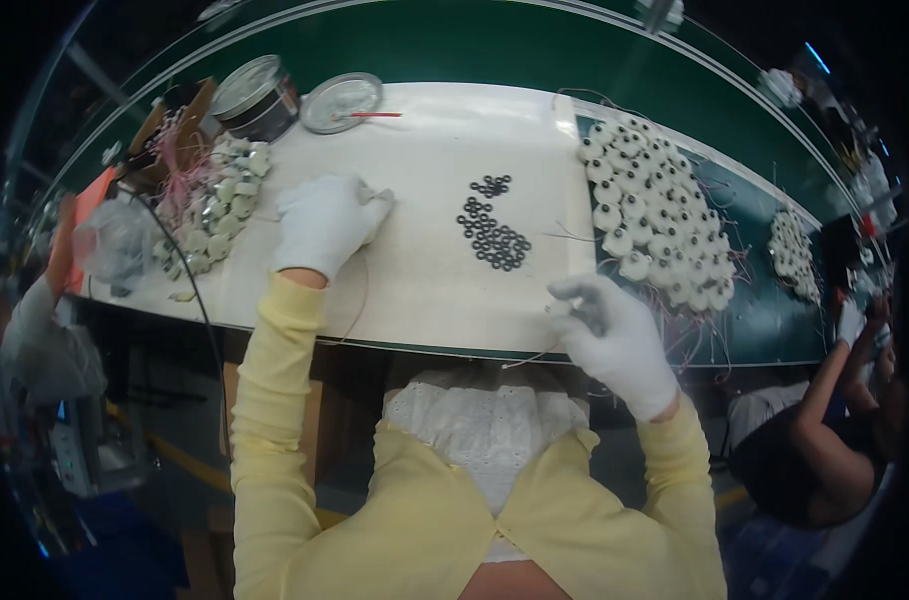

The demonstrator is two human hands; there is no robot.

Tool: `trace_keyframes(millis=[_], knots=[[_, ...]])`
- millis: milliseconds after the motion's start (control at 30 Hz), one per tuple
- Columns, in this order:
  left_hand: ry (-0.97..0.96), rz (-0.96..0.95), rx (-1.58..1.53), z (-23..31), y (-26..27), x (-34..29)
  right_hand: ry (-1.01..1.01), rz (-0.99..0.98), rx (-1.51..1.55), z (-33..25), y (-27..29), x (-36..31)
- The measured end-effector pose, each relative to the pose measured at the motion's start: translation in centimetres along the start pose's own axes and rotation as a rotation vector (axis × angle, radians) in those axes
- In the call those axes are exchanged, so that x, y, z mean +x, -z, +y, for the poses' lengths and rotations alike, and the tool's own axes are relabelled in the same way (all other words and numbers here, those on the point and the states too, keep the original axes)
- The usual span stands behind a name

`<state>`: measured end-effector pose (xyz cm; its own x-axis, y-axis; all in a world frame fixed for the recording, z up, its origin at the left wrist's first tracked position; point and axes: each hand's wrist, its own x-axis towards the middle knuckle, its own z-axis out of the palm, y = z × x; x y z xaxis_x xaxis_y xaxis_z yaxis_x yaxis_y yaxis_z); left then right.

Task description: The person assembles small white electronic components by hand at a workstation. They pick up a component, insert a small metal ring into its center, and place the finished unit onto a green tray. The process is repeated continuously throughout the clip.

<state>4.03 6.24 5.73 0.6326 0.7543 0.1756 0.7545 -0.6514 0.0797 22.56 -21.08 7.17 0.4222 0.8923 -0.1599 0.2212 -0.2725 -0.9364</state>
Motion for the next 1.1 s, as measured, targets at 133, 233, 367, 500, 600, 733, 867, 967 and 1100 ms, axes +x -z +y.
trace_keyframes(millis=[133,233,367,500,600,733,867,967,1100], knots=[[0.078,-0.09,-0.057,0.7,0.9,0.1,0.113,0.119,-0.397,0.2,0.0,2.6],[-0.157,0.473,-0.158,0.6,1.7,-1.1,0.053,0.089,-0.314,-0.2,0.7,4.2],[-0.123,0.584,-0.891,1.9,5.5,-6.7,0.046,0.045,-0.224,-0.4,1.2,5.5],[-0.437,0.492,-1.03,1.9,2.0,-12.0,0.095,0.035,-0.296,-0.2,1.2,6.2],[-0.472,0.359,-0.955,1.9,-1.3,-11.7,0.115,-0.002,-0.462,-1.1,0.9,6.6],[-0.428,0.362,-0.696,2.7,-3.2,-10.5,0.191,0.005,-0.697,-1.6,0.4,7.4],[-0.451,0.336,-0.669,3.2,-3.0,-9.7,0.108,0.028,-0.7,-2.0,-0.3,7.6],[-0.431,0.262,-0.654,3.0,-2.9,-10.0,0.096,0.05,-0.819,-2.3,-0.9,7.6],[-0.419,0.233,-0.632,2.9,-2.9,-10.2,0.131,0.15,-0.964,-1.6,-1.6,7.7]])
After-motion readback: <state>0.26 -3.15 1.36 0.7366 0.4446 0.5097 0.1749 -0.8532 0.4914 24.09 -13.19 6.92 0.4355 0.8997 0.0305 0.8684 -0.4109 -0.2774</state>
